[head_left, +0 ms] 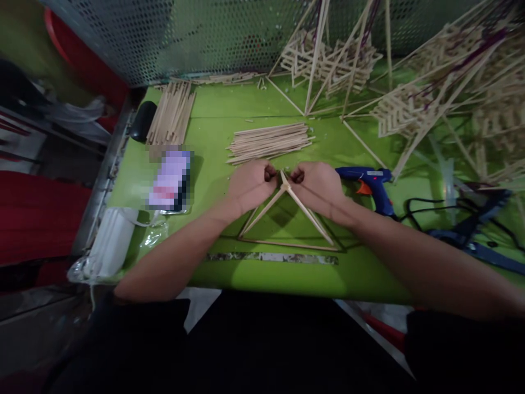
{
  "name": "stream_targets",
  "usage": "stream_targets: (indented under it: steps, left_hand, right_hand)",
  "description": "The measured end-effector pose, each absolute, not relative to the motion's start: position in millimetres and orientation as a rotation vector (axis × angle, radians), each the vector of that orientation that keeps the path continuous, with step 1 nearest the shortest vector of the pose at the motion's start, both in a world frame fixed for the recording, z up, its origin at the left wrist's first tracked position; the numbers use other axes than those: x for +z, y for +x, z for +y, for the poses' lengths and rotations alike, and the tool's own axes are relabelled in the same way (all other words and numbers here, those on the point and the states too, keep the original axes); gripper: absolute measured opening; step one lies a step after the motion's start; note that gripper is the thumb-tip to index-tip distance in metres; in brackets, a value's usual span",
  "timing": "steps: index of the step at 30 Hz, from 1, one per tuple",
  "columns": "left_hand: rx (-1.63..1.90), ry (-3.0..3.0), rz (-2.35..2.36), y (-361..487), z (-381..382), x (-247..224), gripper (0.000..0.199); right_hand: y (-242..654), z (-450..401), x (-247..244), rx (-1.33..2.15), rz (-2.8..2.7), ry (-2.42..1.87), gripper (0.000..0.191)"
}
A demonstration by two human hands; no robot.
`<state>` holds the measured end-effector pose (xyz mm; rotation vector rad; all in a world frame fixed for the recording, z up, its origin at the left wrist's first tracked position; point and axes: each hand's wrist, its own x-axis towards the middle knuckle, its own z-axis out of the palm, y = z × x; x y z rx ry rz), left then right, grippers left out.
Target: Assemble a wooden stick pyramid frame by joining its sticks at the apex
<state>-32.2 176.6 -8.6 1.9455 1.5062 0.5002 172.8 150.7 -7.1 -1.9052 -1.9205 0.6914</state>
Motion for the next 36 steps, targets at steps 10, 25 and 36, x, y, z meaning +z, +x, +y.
stream_targets:
  steps: [10, 25, 36]
  left_hand:
    - [0.472, 1.827, 1.539, -26.8, 172.7, -3.0, 0.015]
    - [0.534, 1.821, 1.482, -25.9, 176.3, -11.6, 0.02]
    - [0.76, 1.651, 1.216, -43.5, 168.0, -9.1, 0.014]
  right_hand:
    - [177.4, 150.7, -6.9, 0.703, -1.927, -1.855, 0.017]
    - [181.2, 146.2, -17.9, 0.785, -1.796, -1.708, 0.012]
    - [185.6, 138.7, -21.5, 0.867, -1.677, -1.415, 0.026]
